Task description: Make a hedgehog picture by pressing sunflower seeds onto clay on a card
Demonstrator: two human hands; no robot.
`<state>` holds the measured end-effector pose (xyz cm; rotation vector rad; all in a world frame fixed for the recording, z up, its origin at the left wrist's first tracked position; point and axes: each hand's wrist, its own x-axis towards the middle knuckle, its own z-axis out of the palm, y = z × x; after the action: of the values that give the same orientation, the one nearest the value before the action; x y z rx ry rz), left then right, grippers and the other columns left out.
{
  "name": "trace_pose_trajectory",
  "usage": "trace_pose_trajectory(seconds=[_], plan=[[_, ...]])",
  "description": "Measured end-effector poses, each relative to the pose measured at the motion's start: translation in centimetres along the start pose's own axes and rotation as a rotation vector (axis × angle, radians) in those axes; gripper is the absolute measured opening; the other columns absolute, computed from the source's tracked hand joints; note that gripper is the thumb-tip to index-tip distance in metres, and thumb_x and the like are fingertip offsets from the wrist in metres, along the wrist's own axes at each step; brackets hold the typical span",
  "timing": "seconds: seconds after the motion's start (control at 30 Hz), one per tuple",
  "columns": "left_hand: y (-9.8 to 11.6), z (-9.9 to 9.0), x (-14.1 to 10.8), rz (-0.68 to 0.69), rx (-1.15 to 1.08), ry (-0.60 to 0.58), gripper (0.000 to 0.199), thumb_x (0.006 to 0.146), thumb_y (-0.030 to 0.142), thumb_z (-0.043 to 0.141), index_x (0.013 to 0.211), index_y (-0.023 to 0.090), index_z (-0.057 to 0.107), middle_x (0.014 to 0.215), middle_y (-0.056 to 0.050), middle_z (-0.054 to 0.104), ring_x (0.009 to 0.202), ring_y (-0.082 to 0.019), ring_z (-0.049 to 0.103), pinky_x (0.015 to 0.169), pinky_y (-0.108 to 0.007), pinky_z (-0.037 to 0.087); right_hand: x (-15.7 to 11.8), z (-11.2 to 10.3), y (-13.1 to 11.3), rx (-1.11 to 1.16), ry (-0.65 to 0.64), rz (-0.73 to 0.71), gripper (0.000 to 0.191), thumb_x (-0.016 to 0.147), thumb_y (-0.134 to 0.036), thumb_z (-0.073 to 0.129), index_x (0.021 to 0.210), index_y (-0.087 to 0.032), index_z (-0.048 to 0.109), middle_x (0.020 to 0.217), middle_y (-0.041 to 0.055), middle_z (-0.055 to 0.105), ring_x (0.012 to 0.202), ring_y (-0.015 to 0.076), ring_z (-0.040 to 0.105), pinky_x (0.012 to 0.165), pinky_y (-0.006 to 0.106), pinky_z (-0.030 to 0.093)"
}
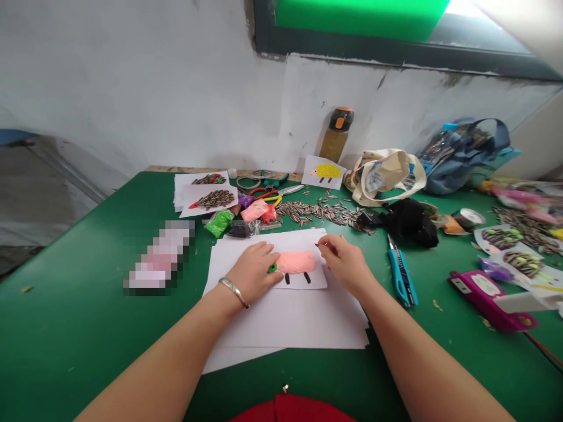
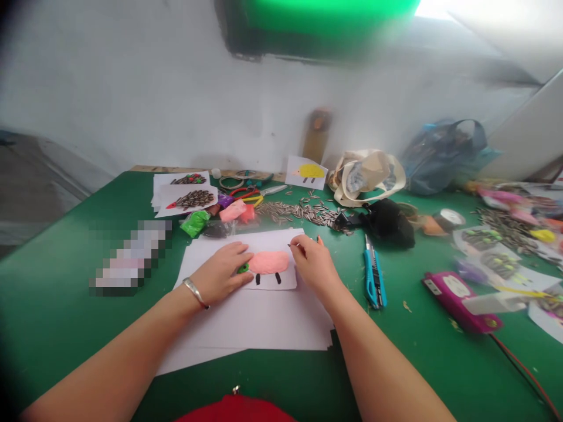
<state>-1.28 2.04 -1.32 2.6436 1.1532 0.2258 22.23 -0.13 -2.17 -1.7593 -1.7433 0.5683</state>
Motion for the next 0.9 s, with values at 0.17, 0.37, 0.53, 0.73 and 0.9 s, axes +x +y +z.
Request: trace_pose_trajectory(seconds=[0.17, 0.37, 0.53, 0.73, 0.9], plan=[[1.2, 0.9, -0.2, -0.059, 0.017, 0.026, 0.021, 0.085, 0.034, 0.06, 0.101, 0.02, 0.062, 0.108, -0.009, 0.059, 0.107, -0.028, 0.048, 0.091, -0.044, 0.038, -0.8, 1.1, -1.4, 0.141, -0.049, -0.009, 0.02, 0.084, -0.032, 0.047, 0.089, -0.025, 0.065, 0.06, -0.0045, 0.058, 0.06, 0.0138, 0.055, 0.089, 0.037, 0.042], [1.4, 0.9, -0.3, -0.075, -0.021, 0.01, 0.02, 0.085, 0.033, 0.06, 0.101, 0.021, 0.061, 0.115, -0.008, 0.059, 0.111, -0.028, 0.048, 0.092, -0.046, 0.037, -0.4, 2.0, -4.3, 0.338, -0.162, -0.034, 0.012, 0.079, -0.028, 0.052, 0.083, -0.024, 0.062, 0.063, -0.004, 0.056, 0.056, 0.0118, 0.051, 0.055, 0.024, 0.041], [1.3, 0.2, -0.1, -0.081, -0.052, -0.028, 0.017, 0.086, 0.032, 0.06, 0.096, 0.019, 0.061, 0.11, -0.009, 0.062, 0.106, -0.026, 0.051, 0.087, -0.041, 0.038, -0.1, 2.7, -5.3, 0.396, -0.198, -0.008, 0.013, 0.078, -0.027, 0.054, 0.084, -0.023, 0.064, 0.066, -0.003, 0.062, 0.056, 0.0119, 0.057, 0.055, 0.024, 0.046], [1.1, 0.4, 0.0, -0.05, -0.025, -0.021, 0.019, 0.085, 0.037, 0.061, 0.091, 0.019, 0.061, 0.103, -0.008, 0.061, 0.101, -0.025, 0.051, 0.085, -0.039, 0.037, -0.4, 3.2, -3.0, 0.346, -0.157, -0.015, 0.017, 0.08, -0.029, 0.055, 0.092, -0.024, 0.066, 0.082, 0.0009, 0.07, 0.074, 0.0163, 0.066, 0.071, 0.03, 0.051], [1.0, 0.6, 0.1, -0.051, -0.018, -0.02, 0.021, 0.084, 0.038, 0.063, 0.091, 0.019, 0.062, 0.102, -0.007, 0.06, 0.099, -0.025, 0.05, 0.084, -0.039, 0.037, 0.1, 2.9, -2.2, 0.281, -0.134, -0.091, 0.016, 0.085, -0.028, 0.051, 0.091, -0.023, 0.065, 0.087, 0.0006, 0.07, 0.078, 0.0154, 0.063, 0.074, 0.028, 0.048]])
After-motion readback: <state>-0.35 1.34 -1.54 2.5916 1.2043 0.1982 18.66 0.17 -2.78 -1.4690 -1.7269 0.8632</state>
